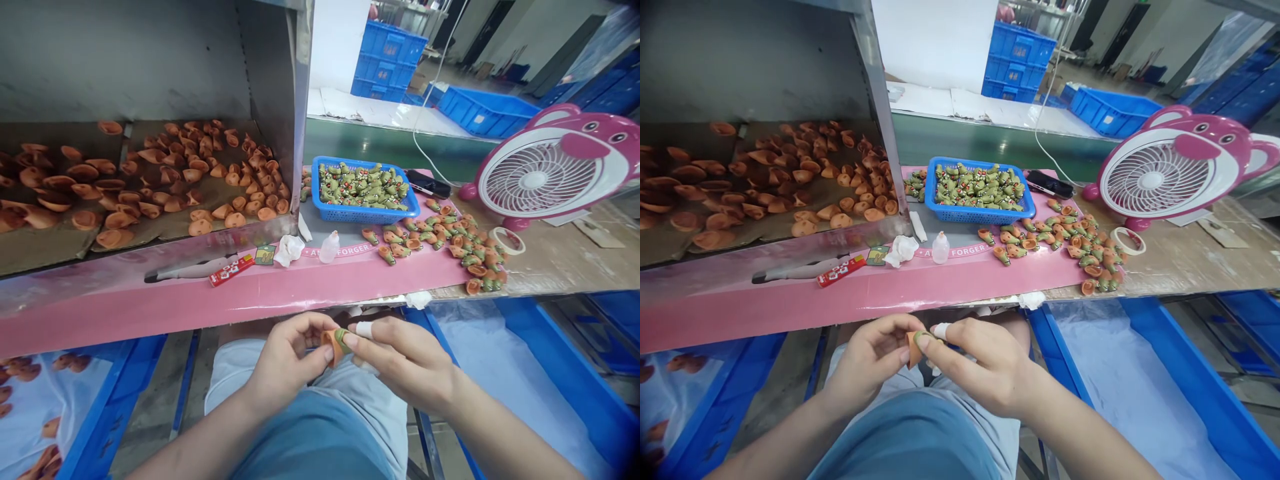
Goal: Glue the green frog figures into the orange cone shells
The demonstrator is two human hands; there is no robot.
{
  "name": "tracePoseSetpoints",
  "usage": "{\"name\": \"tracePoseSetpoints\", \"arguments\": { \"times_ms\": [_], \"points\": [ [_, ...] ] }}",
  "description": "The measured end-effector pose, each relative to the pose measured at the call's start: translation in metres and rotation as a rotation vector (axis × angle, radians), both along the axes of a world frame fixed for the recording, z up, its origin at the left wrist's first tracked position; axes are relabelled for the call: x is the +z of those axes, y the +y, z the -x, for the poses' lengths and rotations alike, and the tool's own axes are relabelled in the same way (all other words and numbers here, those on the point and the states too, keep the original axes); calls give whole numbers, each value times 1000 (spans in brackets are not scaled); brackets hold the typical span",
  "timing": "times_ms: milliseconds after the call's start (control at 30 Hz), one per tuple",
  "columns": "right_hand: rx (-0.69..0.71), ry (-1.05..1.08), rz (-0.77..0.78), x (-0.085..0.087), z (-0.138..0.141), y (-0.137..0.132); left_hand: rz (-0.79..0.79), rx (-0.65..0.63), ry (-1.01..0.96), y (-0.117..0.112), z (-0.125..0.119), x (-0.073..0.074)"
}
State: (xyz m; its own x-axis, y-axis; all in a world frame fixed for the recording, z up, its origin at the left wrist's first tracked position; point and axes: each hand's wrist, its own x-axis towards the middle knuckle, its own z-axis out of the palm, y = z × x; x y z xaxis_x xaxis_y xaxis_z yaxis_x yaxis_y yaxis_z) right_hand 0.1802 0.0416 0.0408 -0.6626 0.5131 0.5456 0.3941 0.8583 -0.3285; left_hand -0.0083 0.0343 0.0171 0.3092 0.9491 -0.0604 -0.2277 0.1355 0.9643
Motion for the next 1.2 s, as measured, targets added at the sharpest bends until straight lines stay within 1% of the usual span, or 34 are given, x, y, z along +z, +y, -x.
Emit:
{"name": "tracePoseSetpoints", "arguments": {
  "times_ms": [33,100,133,200,233,300,367,400,467,533,600,667,733,800,967,1133,1200],
  "points": [
    [19,-62,-2,2,-2,2,95,-55,-65,2,1,-2],
    [38,-126,-6,4,-3,5,206,-122,-129,5,2,-4],
    [30,-120,2,4,-3,6,223,-122,-125,6,3,-4],
    [-30,-36,70,3,-1,6,179,-46,-54,6,3,-3],
    [-81,26,143,1,0,5,123,15,-1,5,3,-2],
    [-208,165,339,-3,4,4,-20,120,98,1,3,-1],
    [-312,287,556,-7,8,2,-150,166,167,-3,2,-2],
    [-338,337,656,-9,9,1,-192,179,192,-5,1,-3],
    [-351,412,818,-11,12,0,-210,193,223,-7,-2,-4],
    [-355,447,898,-13,14,-1,-160,178,217,-8,-4,-5],
    [-377,431,892,-15,15,0,-84,137,178,-7,-5,-4],
    [-399,376,821,-15,16,0,-20,112,135,-6,-6,-3],
    [-412,317,732,-14,16,1,36,108,101,-6,-7,-2],
    [-415,276,677,-14,17,1,87,105,66,-5,-8,-2],
    [-419,187,615,-13,18,1,171,70,-9,-4,-8,-2],
    [-400,69,459,-13,16,1,268,38,-34,-1,-6,-2],
    [-397,39,419,-13,16,2,288,34,-45,0,-6,-2]
  ]
}}
